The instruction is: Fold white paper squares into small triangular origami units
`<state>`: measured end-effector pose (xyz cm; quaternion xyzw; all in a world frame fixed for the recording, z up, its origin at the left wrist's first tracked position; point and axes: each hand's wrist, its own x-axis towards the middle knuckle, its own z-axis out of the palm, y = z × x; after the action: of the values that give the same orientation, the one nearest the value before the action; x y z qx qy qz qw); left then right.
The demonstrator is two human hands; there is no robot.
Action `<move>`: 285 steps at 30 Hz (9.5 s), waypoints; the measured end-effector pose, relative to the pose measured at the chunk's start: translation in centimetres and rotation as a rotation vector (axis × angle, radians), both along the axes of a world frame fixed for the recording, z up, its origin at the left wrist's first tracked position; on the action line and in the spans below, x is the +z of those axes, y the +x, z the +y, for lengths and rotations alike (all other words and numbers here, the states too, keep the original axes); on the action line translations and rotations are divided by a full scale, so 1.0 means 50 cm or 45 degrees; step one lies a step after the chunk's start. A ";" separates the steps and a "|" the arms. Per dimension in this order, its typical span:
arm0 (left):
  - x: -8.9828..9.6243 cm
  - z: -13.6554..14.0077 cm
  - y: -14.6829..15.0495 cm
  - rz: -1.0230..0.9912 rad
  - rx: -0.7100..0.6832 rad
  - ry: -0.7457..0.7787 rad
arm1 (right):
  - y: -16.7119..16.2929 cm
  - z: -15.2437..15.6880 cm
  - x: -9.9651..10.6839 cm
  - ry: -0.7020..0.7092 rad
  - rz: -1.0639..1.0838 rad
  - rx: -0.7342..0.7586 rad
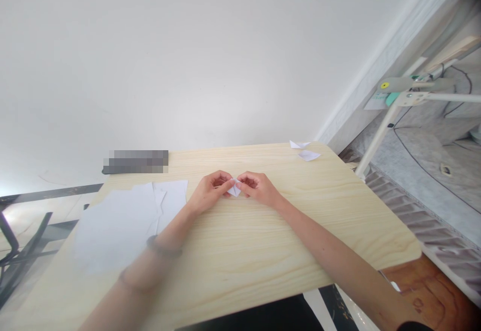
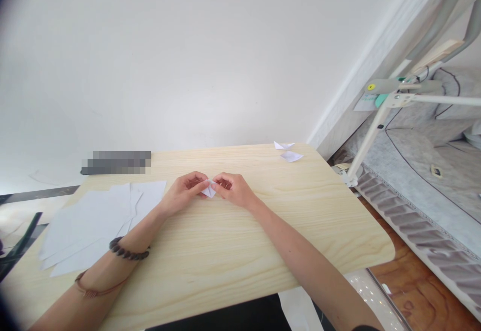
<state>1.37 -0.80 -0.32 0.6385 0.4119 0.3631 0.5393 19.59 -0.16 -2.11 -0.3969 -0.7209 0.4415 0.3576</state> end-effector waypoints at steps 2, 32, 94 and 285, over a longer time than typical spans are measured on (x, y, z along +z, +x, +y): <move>-0.001 0.001 -0.001 -0.032 -0.019 -0.001 | -0.002 -0.001 0.001 0.013 -0.009 -0.008; -0.020 0.008 0.000 -0.052 -0.011 -0.092 | -0.006 0.000 -0.001 -0.074 0.076 -0.007; -0.017 0.008 -0.009 -0.092 -0.081 -0.106 | -0.001 0.004 0.001 -0.088 0.128 -0.056; -0.012 0.011 -0.008 -0.188 0.322 0.088 | -0.005 0.013 -0.003 -0.044 0.232 -0.304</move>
<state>0.98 -0.27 -0.93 0.5713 0.4353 0.4881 0.4959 19.36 0.49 -2.28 -0.4441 -0.6254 0.4424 0.4647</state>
